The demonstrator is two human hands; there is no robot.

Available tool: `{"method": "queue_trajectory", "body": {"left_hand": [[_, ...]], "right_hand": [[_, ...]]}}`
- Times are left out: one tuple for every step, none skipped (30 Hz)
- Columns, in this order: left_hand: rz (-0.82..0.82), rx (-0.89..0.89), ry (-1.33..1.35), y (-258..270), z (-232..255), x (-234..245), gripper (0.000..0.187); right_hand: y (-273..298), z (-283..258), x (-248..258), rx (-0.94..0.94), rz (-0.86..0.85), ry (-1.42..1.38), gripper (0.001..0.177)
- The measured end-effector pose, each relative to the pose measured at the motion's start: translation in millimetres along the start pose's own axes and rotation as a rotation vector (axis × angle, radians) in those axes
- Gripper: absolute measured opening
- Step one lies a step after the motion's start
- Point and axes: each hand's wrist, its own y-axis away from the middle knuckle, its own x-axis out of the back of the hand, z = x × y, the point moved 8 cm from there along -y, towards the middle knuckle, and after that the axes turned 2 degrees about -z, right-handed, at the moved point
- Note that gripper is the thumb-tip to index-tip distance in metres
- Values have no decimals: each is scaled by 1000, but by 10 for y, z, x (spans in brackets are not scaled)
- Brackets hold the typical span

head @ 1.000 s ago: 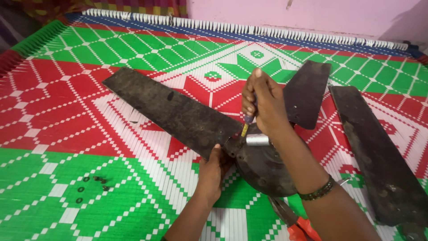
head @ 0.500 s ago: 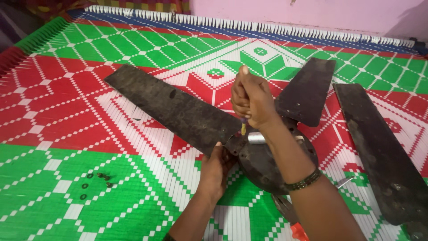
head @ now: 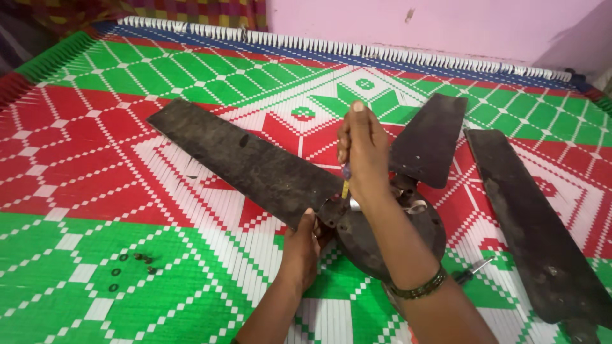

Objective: The person disassembles an electric fan by removing its blades from the central motor housing. Using a screwdriver, they loosen and remove the screws securing each blade, then set the blades and hardware aside on the mat.

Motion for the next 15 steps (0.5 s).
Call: {"method": "queue_trajectory", "body": {"left_hand": [[7, 10, 1, -6, -10, 16, 19], [4, -4, -6, -10, 2, 16, 18], [2, -17, -14, -11, 17, 13, 18], [-1, -31, -21, -8, 35, 6, 18], [4, -2, -1, 6, 17, 7, 17], [9, 28, 20, 21, -1, 7, 17], [14, 59, 43, 36, -24, 9, 18], [20, 53, 3, 35, 0, 30, 17], [26, 48, -33, 25, 18, 49, 18], [33, 42, -69, 25, 17, 63, 20], [-31, 16, -20, 30, 19, 21, 21], [-94, -10, 29, 39, 25, -18, 24], [-159, -40, 75, 43, 53, -56, 26], [-115, -12, 77, 39, 26, -14, 23], [-72, 16, 79, 34, -7, 22, 20]], "right_hand": [[12, -5, 3, 12, 6, -27, 39], [22, -10, 10, 23, 12, -54, 42], [29, -13, 19, 34, 19, -82, 45], [31, 8, 19, 15, 14, -94, 45], [36, 32, 20, -7, 11, -106, 46], [32, 55, 18, -29, 8, -119, 46], [31, 72, 13, -44, -3, -122, 46], [29, 90, 5, -59, -13, -126, 47], [25, 102, 4, -74, -26, -126, 47], [19, 115, 0, -90, -36, -119, 48], [12, 130, -8, -106, -43, -114, 49], [18, 148, -20, -121, -51, -109, 51], [21, 167, -56, -137, -71, -104, 50], [19, 176, -84, -152, -91, -98, 48], [17, 185, -104, -167, -112, -91, 47]]}}
